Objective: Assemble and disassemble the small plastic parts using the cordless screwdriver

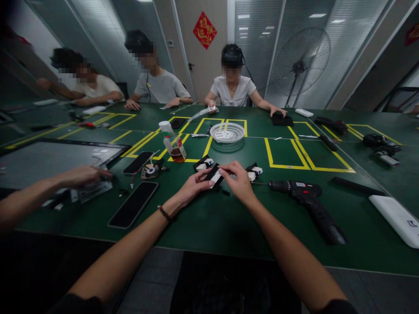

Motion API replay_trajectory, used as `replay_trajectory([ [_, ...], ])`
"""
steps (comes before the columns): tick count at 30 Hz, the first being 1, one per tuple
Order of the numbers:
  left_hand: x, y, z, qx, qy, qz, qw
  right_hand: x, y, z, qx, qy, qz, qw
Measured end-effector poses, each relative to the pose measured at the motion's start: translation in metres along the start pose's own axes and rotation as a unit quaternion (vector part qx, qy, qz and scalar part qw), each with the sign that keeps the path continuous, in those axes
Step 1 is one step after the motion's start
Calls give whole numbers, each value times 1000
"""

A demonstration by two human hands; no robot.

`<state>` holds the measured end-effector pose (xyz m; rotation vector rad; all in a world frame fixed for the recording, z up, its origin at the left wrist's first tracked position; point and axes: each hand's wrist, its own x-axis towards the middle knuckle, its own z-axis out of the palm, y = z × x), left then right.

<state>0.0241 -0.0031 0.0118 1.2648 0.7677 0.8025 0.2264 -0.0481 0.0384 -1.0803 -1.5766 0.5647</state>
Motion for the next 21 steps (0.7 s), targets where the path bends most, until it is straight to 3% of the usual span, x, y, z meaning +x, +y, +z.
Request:
replay_trajectory([
  [7,6,-7,3,65,8,86,994,-7,6,11,64,35,13,997],
  [13,1,-1,6,137,76,141,978,-12,-5,18,90,42,11,995],
  [17,-4,2,15,114,94,189,971,-15,-4,25,96,30,45,994],
  [21,-4,3,17,73,72,178,979,-13,8,28,151,49,76,984],
])
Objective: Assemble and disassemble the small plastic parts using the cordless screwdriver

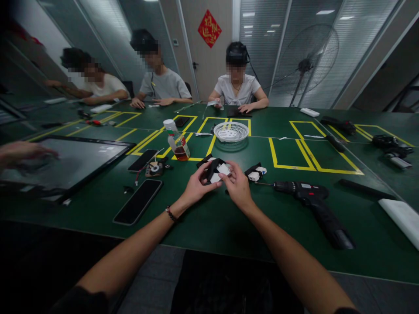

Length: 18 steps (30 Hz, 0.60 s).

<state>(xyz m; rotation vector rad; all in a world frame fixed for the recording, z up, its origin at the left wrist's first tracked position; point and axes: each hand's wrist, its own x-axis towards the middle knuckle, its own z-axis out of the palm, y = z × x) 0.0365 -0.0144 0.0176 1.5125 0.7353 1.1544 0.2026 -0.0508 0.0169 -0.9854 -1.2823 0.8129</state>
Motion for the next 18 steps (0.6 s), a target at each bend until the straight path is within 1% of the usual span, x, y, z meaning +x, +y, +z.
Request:
replay_trajectory([
  [2,2,-1,-1,-25,-5,-11,1000,3,4,-3,34,10,16,999],
  [4,4,-2,-3,-43,-1,-16,999,5,6,-7,48,8,29,998],
  [6,6,-2,-5,-55,8,-20,998,6,5,-10,39,5,37,999],
  [10,7,-2,-9,-60,31,-19,998,6,2,-13,17,17,56,998],
  [12,7,-2,-11,-61,24,-24,998,6,1,-14,2,23,53,998],
  [15,7,-2,-13,-64,8,-37,997,8,0,-17,-26,22,29,999],
  [18,6,-3,-12,-74,-3,-35,997,10,-1,-20,-28,14,12,999],
])
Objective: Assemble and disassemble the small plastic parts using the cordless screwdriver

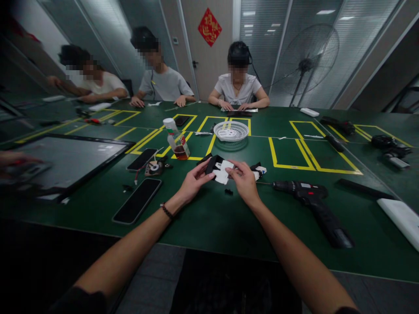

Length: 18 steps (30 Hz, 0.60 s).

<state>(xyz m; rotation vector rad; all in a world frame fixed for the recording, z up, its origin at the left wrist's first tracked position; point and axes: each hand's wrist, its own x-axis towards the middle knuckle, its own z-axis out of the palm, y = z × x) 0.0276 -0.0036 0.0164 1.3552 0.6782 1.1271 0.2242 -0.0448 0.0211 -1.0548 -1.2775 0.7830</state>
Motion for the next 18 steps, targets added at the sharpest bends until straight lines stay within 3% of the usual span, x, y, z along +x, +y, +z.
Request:
replay_trajectory([
  [5,-3,0,5,-10,-31,-18,999,-1,-5,1,-60,4,-41,997],
  [9,-6,4,7,-78,-60,-84,992,-5,-11,3,-146,2,-79,986],
  [13,-5,4,5,-159,-37,-161,973,-9,-14,6,-208,-43,-92,973],
  [18,-1,1,1,-218,-16,-176,960,-14,-22,9,-284,-58,-150,945],
])
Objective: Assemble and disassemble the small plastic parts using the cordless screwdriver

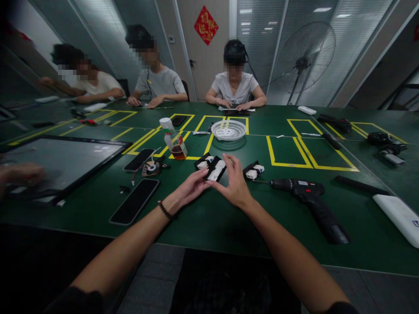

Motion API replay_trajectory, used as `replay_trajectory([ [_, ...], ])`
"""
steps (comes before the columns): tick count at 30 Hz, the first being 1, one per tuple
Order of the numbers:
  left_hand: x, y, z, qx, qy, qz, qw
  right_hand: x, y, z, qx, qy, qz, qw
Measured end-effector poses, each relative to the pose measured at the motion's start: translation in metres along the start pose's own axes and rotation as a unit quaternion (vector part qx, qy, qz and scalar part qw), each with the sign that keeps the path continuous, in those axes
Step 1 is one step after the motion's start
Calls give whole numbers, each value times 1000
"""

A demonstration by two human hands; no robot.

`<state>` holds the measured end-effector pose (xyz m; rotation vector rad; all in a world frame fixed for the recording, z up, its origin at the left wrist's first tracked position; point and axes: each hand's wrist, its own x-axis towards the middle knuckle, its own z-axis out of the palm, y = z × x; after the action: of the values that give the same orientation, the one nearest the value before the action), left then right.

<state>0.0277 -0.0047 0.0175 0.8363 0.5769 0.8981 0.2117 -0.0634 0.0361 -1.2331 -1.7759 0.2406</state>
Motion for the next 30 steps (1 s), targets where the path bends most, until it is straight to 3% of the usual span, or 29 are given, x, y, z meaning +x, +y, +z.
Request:
replay_trajectory([
  [4,2,-1,-2,-27,12,6,1000,2,-6,-3,-25,29,-23,999],
  [10,-1,-4,-1,-28,5,-8,1000,2,4,3,-2,-10,-47,999],
  [15,-1,-5,2,18,-6,0,1000,0,5,4,3,-14,-52,999],
  [19,-1,-6,2,57,-2,-20,998,1,2,4,10,-54,-59,997],
  [23,-1,-7,-2,103,4,-26,994,5,3,-7,27,-88,-71,993],
  [27,3,-4,-10,83,18,-22,996,9,10,-25,31,-67,-22,997],
  [30,5,0,-14,46,31,-17,998,9,19,-35,-3,-143,2,990],
])
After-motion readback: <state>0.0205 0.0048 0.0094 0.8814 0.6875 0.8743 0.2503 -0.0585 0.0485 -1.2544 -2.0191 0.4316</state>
